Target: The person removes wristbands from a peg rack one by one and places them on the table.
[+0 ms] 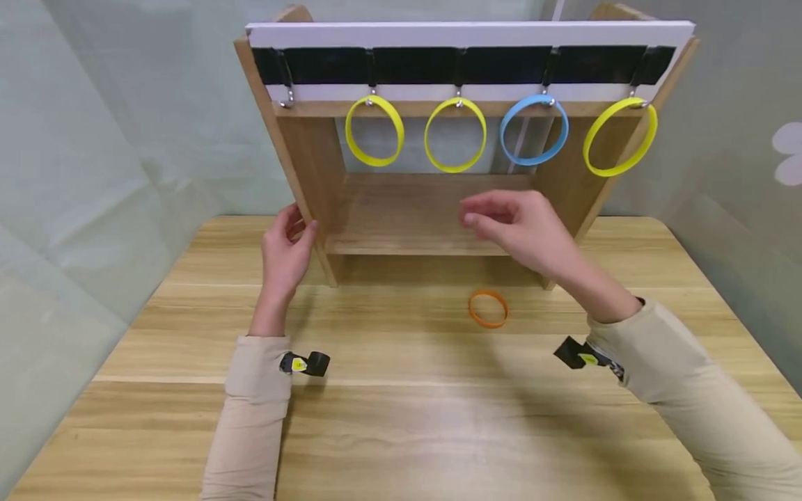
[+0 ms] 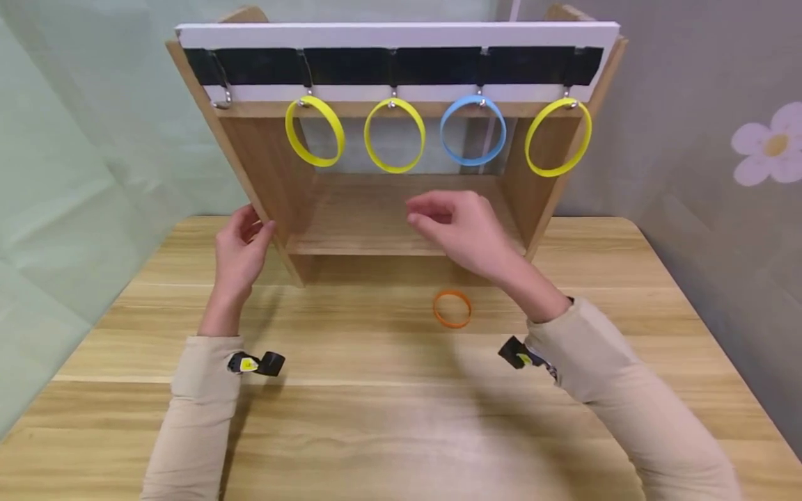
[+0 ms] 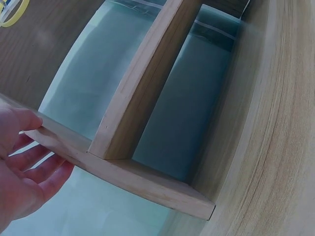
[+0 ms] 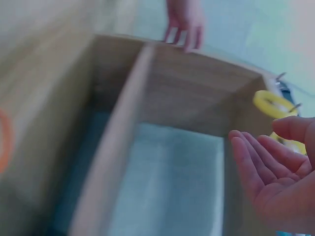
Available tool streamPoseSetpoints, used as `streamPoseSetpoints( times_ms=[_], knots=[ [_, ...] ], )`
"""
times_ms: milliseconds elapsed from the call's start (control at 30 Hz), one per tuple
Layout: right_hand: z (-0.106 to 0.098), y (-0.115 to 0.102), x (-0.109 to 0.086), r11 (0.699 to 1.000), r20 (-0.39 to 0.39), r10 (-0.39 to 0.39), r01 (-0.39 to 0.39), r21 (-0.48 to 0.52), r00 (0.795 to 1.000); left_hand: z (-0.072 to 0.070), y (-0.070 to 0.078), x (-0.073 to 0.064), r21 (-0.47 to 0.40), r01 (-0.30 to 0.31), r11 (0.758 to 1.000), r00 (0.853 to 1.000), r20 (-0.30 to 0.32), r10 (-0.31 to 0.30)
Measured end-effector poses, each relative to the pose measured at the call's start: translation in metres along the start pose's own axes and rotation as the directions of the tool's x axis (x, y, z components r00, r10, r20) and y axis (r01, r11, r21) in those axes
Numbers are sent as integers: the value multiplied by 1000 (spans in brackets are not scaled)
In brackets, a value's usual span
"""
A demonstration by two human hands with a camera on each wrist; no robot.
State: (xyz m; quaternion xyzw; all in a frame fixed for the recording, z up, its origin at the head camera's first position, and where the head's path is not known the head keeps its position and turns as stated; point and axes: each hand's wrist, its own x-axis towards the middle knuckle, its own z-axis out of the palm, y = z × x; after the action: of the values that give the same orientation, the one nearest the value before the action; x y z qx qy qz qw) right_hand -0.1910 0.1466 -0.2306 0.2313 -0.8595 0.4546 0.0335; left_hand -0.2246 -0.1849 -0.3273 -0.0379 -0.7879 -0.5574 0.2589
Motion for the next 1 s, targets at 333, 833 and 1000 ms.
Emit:
streamPoseSetpoints(
  times_ms=[333,833,1000],
  knots=[
    [8,-56,43,999,94,-5,1,39,996,-2,0,1,0,-9,1000,1000,-4,9],
    [18,-74,76,980,124,37,-61,191,992,-2,3,0,-11,-19,1000,999,33,20],
    [24,-81,79,980,88,50,-66,187,995,-3,1,-1,-12,-6,1000,999,34,6]
  ],
)
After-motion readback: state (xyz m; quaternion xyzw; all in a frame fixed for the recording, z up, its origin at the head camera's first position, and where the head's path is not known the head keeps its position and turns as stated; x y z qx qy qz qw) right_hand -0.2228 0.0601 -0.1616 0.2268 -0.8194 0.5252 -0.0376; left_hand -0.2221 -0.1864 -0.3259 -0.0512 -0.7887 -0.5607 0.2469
